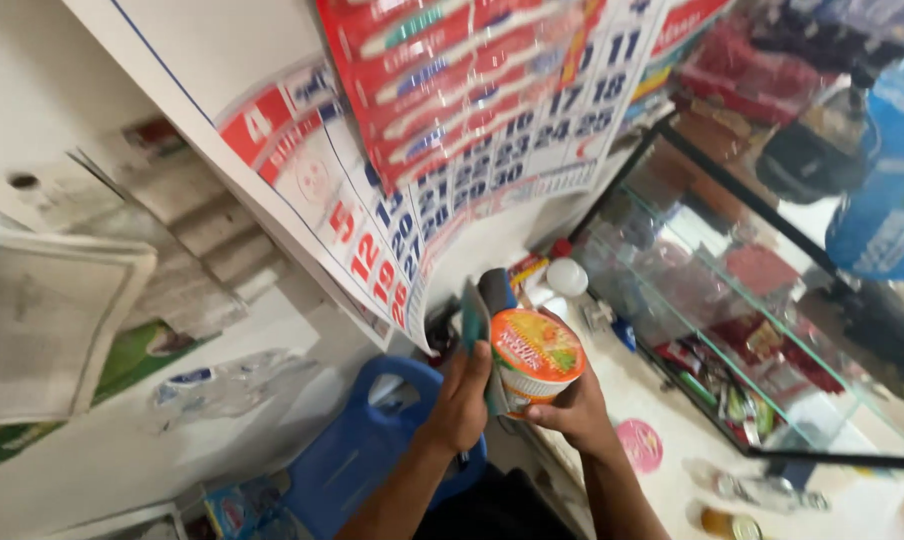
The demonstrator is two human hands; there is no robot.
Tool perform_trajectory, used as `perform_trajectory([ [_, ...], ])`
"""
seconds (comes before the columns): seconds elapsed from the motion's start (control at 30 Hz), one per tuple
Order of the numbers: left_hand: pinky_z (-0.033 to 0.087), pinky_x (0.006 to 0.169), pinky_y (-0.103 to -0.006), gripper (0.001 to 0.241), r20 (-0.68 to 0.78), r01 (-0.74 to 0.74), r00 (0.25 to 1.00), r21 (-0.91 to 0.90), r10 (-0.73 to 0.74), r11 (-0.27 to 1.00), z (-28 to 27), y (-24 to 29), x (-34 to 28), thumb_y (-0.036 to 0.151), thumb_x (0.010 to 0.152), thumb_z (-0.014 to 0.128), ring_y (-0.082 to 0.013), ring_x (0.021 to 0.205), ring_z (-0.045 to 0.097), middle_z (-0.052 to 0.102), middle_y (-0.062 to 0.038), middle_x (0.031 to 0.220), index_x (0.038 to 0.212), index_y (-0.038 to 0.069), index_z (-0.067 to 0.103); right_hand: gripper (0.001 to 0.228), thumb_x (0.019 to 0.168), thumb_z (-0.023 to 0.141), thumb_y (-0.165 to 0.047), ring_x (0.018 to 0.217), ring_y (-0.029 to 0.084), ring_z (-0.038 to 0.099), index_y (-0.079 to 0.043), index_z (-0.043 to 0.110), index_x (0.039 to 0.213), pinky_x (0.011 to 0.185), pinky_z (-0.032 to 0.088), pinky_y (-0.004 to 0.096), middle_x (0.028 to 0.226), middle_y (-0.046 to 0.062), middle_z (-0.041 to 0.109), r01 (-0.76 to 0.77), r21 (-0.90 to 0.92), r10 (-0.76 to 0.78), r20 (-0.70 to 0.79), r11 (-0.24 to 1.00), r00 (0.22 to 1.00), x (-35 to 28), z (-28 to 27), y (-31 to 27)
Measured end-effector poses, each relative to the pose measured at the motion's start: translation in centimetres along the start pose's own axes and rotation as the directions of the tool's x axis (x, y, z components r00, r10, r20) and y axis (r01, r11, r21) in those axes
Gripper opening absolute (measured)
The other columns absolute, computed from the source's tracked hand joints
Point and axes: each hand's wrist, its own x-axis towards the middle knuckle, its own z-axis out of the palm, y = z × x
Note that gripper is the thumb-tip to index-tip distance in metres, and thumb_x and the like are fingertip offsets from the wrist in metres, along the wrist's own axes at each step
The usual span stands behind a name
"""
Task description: Wiping down cup noodle containers and placing them onto a store shelf.
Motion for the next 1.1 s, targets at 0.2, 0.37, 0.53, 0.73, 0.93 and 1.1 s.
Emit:
perform_trajectory([
  [0.2, 0.042, 0.107, -0.0382, 0.048, 0.094, -0.098, 0.991, 0.058, 0.092, 0.993, 1.0, 2.3, -2.8, 0.024, 0.11, 0.034, -0.0276, 0.122, 0.057, 0.055, -0.018, 0.144, 0.148, -0.004, 0.04, 0.113, 0.055, 0.087, -0.016, 0.127, 0.027, 0.058, 0.003, 0.036, 0.154, 0.111, 0.044, 0.037, 0.144, 0.017, 0.057, 0.088, -0.074, -0.097, -0.133, 0.993, 0.986, -1.9, 0.0, 1.3],
  [0.37, 0.047, 0.077, -0.0351, 0.032, 0.016, -0.097, 0.995, 0.178, 0.095, 0.979, 0.2, 3.5, -4.5, 0.023, 0.11, 0.039, -0.0191, 0.084, 0.053, 0.059, -0.012, 0.099, 0.123, -0.001, 0.054, 0.117, 0.06, 0.088, -0.001, 0.127, 0.025, 0.054, -0.002, 0.023, 0.158, 0.11, 0.047, 0.038, 0.142, 0.017, 0.051, 0.172, -0.259, -0.224, -0.186, 0.951, 0.957, -2.1, 2.3, 1.7],
  [0.53, 0.053, 0.076, -0.0407, 0.034, -0.133, -0.147, 0.971, 0.321, 0.198, 0.936, -2.8, 0.3, -6.3, 0.021, 0.112, 0.038, -0.0241, 0.077, 0.056, 0.06, -0.02, 0.082, 0.116, -0.003, 0.063, 0.13, 0.06, 0.092, 0.002, 0.137, 0.026, 0.04, -0.002, 0.014, 0.163, 0.114, 0.041, 0.044, 0.151, 0.017, 0.04, 0.181, -0.065, -0.18, 0.026, 0.981, 0.983, -1.5, 3.9, 1.6],
  [0.73, 0.045, 0.064, -0.0337, 0.038, -0.34, -0.145, 0.896, 0.382, 0.284, 0.913, -1.4, 0.5, -6.3, 0.02, 0.113, 0.034, -0.0178, 0.068, 0.048, 0.056, -0.011, 0.071, 0.098, 0.002, 0.064, 0.129, 0.049, 0.094, 0.01, 0.129, 0.031, 0.053, 0.004, 0.025, 0.158, 0.104, 0.053, 0.043, 0.138, 0.022, 0.051, -0.002, 0.127, -0.036, 0.294, 0.992, 0.955, 2.0, 2.1, 3.0],
  [0.93, 0.039, 0.098, -0.01, 0.034, -0.441, -0.192, 0.781, 0.503, 0.441, 0.843, 2.4, -0.6, -5.9, -0.004, 0.11, 0.034, -0.0104, 0.119, 0.058, 0.067, -0.018, 0.113, 0.128, -0.022, 0.056, 0.126, 0.055, 0.093, 0.01, 0.124, 0.026, 0.057, -0.001, 0.023, 0.159, 0.101, 0.057, 0.042, 0.134, 0.019, 0.055, -0.018, 0.035, 0.002, 0.407, 0.999, 0.913, 5.3, 2.1, 2.4],
  [1.1, 0.045, 0.072, -0.0364, 0.029, -0.689, -0.191, 0.548, 0.448, 0.474, 0.873, 4.5, -0.5, -7.5, 0.014, 0.107, 0.041, -0.0146, 0.083, 0.042, 0.064, -0.012, 0.09, 0.114, -0.006, 0.063, 0.133, 0.056, 0.095, 0.004, 0.131, 0.029, 0.048, 0.0, 0.015, 0.162, 0.11, 0.046, 0.048, 0.145, 0.024, 0.046, -0.029, 0.042, -0.004, 0.626, 0.999, 0.779, 5.2, 4.0, 2.6],
])
